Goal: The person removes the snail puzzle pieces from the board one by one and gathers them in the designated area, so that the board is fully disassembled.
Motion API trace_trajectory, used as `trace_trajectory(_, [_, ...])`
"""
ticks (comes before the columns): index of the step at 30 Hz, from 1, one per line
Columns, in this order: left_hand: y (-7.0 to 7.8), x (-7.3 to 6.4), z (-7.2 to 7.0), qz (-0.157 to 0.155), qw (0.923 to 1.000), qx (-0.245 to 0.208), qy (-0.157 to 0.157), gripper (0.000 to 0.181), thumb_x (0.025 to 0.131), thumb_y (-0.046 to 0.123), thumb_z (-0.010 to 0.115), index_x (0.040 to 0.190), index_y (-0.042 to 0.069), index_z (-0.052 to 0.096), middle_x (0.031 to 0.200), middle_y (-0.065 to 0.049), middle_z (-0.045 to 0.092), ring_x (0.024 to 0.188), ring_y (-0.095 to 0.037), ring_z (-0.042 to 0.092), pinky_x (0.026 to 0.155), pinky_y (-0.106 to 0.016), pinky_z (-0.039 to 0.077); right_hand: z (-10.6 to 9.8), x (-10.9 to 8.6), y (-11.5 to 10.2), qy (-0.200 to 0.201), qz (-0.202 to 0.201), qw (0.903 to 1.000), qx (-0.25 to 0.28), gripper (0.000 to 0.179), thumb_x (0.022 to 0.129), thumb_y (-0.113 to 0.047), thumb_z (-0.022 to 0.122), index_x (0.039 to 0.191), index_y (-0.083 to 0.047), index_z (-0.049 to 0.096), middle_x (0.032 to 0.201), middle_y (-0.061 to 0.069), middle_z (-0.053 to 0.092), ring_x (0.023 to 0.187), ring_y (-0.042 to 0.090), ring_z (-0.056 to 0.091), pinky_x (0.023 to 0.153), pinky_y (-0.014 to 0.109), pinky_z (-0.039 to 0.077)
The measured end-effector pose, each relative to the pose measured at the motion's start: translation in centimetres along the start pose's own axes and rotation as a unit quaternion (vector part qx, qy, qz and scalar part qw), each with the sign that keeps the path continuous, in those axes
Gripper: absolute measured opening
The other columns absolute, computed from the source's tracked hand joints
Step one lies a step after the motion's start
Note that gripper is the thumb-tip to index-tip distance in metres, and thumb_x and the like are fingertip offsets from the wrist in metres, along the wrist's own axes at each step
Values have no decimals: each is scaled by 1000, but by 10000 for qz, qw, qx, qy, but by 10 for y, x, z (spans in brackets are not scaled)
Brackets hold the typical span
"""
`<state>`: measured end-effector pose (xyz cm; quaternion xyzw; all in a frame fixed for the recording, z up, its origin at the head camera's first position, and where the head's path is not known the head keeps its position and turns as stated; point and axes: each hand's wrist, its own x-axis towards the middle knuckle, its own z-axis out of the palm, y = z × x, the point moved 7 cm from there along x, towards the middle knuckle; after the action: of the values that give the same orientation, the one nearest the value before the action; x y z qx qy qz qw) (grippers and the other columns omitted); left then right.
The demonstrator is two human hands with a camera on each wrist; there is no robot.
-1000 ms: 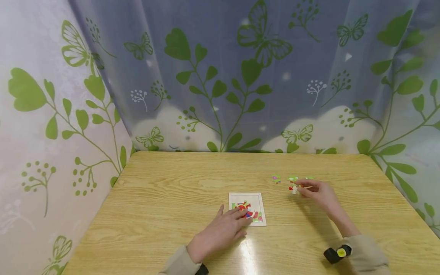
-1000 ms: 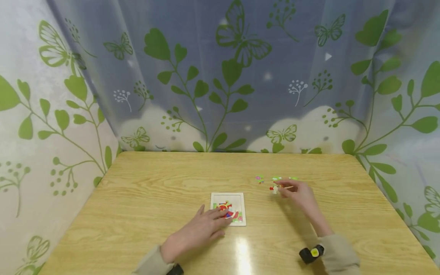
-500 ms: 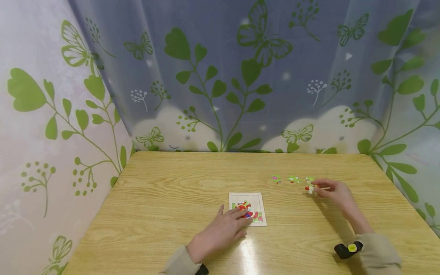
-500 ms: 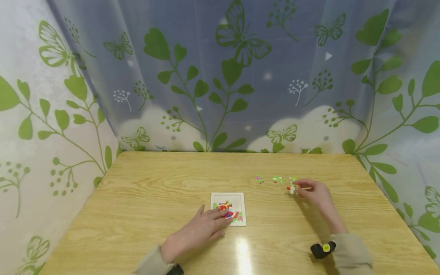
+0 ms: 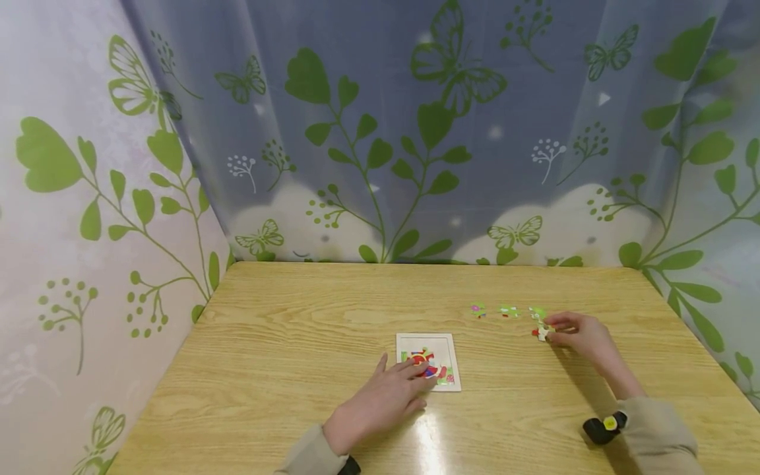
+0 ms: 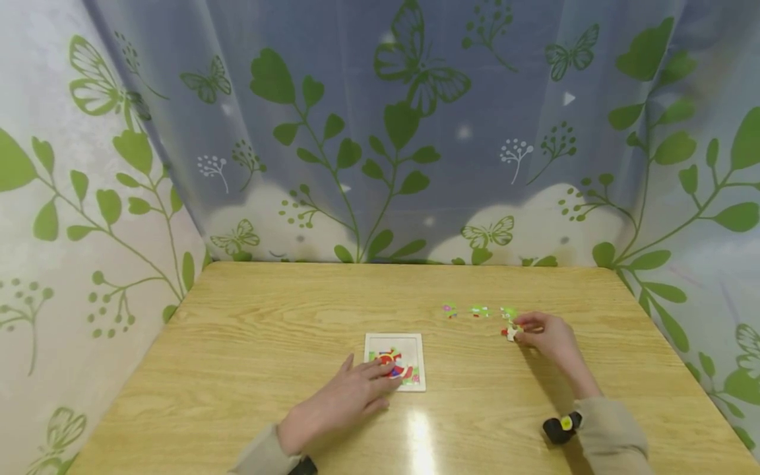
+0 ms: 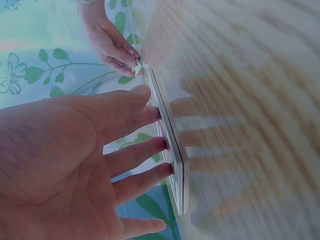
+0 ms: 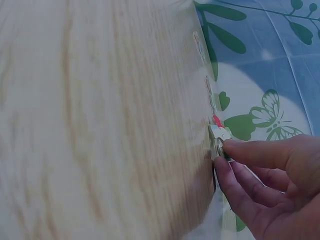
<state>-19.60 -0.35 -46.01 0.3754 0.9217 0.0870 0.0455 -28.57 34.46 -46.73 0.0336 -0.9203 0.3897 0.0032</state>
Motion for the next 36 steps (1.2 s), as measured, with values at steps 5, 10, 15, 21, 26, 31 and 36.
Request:
trace_trajectory(5, [0,1,0,61,9999,137,30,42,103,31,59,144,24,59,155,0,48,143,-25,45,114,-67,31,0,3,2,0,41,9995,-299,31,89,-8,77,112,10,69,104,28,71,88,31,72,58,24,52])
trace_trajectory(10, [0,1,1,88,9998,135,67,42,103,31,59,144,24,59,155,0,48,143,-25,45,114,-67,32,1,4,5,-80,171,9990,-416,30,89,-9,77,112,9,71,104,27,71,86,28,72,56,26,53])
trace_trajectory(15, [1,0,0,104,9999,104,60,42,103,30,60,144,24,59,155,0,48,143,-25,45,113,-67,33,0,4,6,-112,306,9985,-440,29,89,-10,77,111,8,72,98,20,74,75,12,67,55,25,52])
trace_trajectory(21, [1,0,-1,148,9998,122,92,42,102,30,60,143,23,60,154,-1,49,143,-26,45,112,-67,34,-1,3,4,-50,528,9979,-368,31,95,-16,70,114,8,70,91,15,75,68,11,67,55,25,52])
trace_trajectory(26, [-2,1,0,80,9999,-54,66,42,102,31,60,143,23,60,154,-1,50,142,-25,46,113,-67,32,-4,1,0,217,532,9980,-258,37,102,-24,61,121,8,66,98,23,73,72,18,71,57,27,55])
trace_trajectory(31, [-4,3,2,-64,9998,-178,1,43,102,34,60,144,24,58,153,1,50,142,-23,45,115,-65,31,-2,0,-11,531,271,9982,15,40,105,-26,57,124,10,64,112,31,69,77,19,74,62,28,60])
trace_trajectory(36, [-5,4,3,-129,9997,-187,-20,42,102,34,61,143,23,59,152,2,51,142,-22,45,116,-63,31,3,0,-25,726,-63,9954,626,39,104,-22,59,125,10,64,115,33,67,77,7,72,66,26,61])
